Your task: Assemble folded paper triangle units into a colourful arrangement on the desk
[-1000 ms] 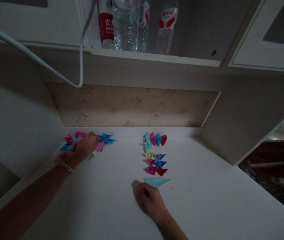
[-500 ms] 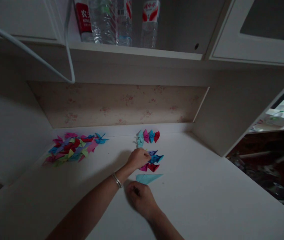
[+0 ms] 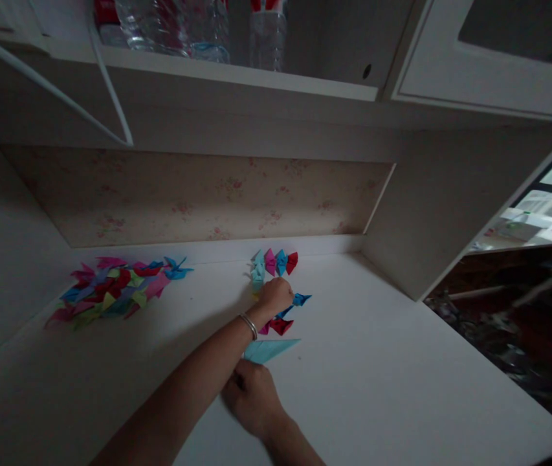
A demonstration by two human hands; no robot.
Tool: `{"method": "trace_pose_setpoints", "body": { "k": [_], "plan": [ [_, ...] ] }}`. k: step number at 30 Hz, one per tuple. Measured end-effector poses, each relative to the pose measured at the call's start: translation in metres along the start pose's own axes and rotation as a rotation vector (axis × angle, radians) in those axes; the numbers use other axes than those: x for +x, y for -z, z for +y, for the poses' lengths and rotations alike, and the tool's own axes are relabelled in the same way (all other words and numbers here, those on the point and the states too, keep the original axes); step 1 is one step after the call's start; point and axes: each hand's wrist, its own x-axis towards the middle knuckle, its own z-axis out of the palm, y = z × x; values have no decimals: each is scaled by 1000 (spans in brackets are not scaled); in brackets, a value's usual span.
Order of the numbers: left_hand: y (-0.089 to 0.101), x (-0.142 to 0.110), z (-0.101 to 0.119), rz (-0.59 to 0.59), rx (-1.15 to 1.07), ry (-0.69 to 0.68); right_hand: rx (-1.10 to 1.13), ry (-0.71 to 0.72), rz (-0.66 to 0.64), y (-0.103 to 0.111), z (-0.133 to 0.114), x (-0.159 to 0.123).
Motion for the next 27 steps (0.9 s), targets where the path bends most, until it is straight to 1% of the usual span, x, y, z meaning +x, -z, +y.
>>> {"method": "trace_pose_setpoints", "body": {
  "k": [5,12,15,18,20,22,24,27],
  "plan": [
    [-3,-1,-1,2,52,9,-5,17,-9,-1,1,1],
    [-1,-4,-2,-6,54,20,-18,16,-7,-1,0,1],
    [4,-7,-3,14,16,12,-29,17,3,0,-1,0],
    [13,-17,-10,50,-54,3,-3,38,6,2,-2,1],
    [21,-30,-19,79,-116,3,21,48,2,3,-3,1],
    [28,-50,-32,104,-190,11,36,49,0,4,-3,0],
    [33,-77,-51,128,-262,40,53,55,-3,4,-3,-1],
    [33,-125,-86,179,-326,128,68,62,-1,5,-7,-3]
  ]
}}
